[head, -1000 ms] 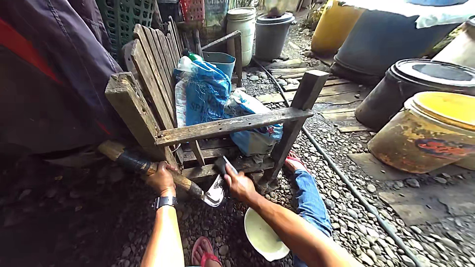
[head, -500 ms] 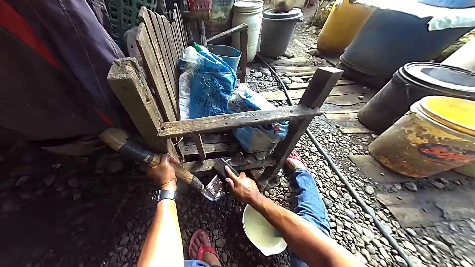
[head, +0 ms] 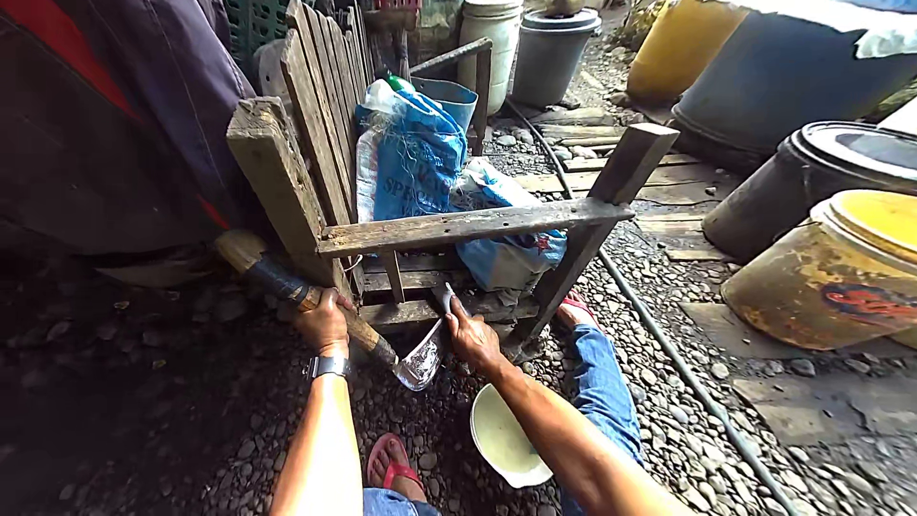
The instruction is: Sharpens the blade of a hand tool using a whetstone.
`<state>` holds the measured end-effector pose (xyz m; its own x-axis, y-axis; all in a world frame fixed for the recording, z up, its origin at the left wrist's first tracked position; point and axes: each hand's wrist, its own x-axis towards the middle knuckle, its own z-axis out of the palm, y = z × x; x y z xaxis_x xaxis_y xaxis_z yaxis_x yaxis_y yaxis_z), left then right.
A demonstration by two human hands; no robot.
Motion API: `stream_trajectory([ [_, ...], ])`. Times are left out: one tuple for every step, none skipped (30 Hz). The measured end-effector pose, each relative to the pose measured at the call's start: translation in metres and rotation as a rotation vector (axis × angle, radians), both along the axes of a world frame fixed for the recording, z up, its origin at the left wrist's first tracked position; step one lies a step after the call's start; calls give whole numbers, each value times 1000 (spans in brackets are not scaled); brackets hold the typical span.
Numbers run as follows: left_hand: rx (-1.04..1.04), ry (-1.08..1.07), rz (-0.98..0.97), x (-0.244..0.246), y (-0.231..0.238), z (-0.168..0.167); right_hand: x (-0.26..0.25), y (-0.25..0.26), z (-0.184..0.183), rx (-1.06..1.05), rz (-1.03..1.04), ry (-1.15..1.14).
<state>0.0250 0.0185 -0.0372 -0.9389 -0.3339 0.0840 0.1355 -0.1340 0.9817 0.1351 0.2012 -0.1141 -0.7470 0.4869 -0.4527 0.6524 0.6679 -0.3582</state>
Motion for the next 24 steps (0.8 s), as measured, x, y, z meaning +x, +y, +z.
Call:
stream_trajectory([
  [3,-4,1,0,0,1,0,-2,0,-4,-7,1],
  [9,-6,-1,-1,1,0,5,-4,-3,-6,12,20],
  [24,-3,-6,-2,2,-1,15,-8,-6,-5,57,41],
  [43,-1,-11,-3,2,-1,24,-12,-10,2,116,50],
  [58,0,-16,-4,2,-1,30,-14,-11,6,160,47],
  [70,4,-19,-4,2,0,31,-14,-11,15,171,52],
  [83,11,-23,-3,3,2,27,-11,-10,20,151,67],
  [89,21,-22,-2,3,2,20,-6,-7,16,109,70],
  [88,37,-18,-2,4,2,10,-1,-2,3,55,58],
  [81,53,-11,-3,5,1,-1,4,4,-12,5,37],
  [72,67,-3,-3,6,1,-9,7,9,-25,-33,14],
  [70,74,8,-3,7,0,-13,7,12,-30,-50,-1],
  [64,69,16,-3,8,-1,-10,3,12,-28,-45,-4],
  [62,62,22,-2,7,-3,-1,-3,8,-20,-8,10],
  [61,55,29,-3,7,-5,11,-9,3,-6,64,18],
  [60,55,39,-3,6,-6,21,-13,-1,12,142,15],
  [61,56,41,-4,4,-7,26,-14,-4,25,193,14],
  [68,58,37,-6,4,-8,25,-10,-5,33,205,24],
  [75,55,28,-5,3,-9,19,-5,-3,33,186,39],
  [83,49,20,-4,2,-11,8,1,2,23,149,35],
  [90,44,13,-4,2,-11,-4,5,7,8,103,19],
  [98,42,8,-4,2,-12,-15,7,13,-6,53,3],
  [105,40,4,-5,2,-11,-21,8,15,-9,16,0],
  [102,38,-1,-6,1,-10,-20,5,13,-2,5,0],
])
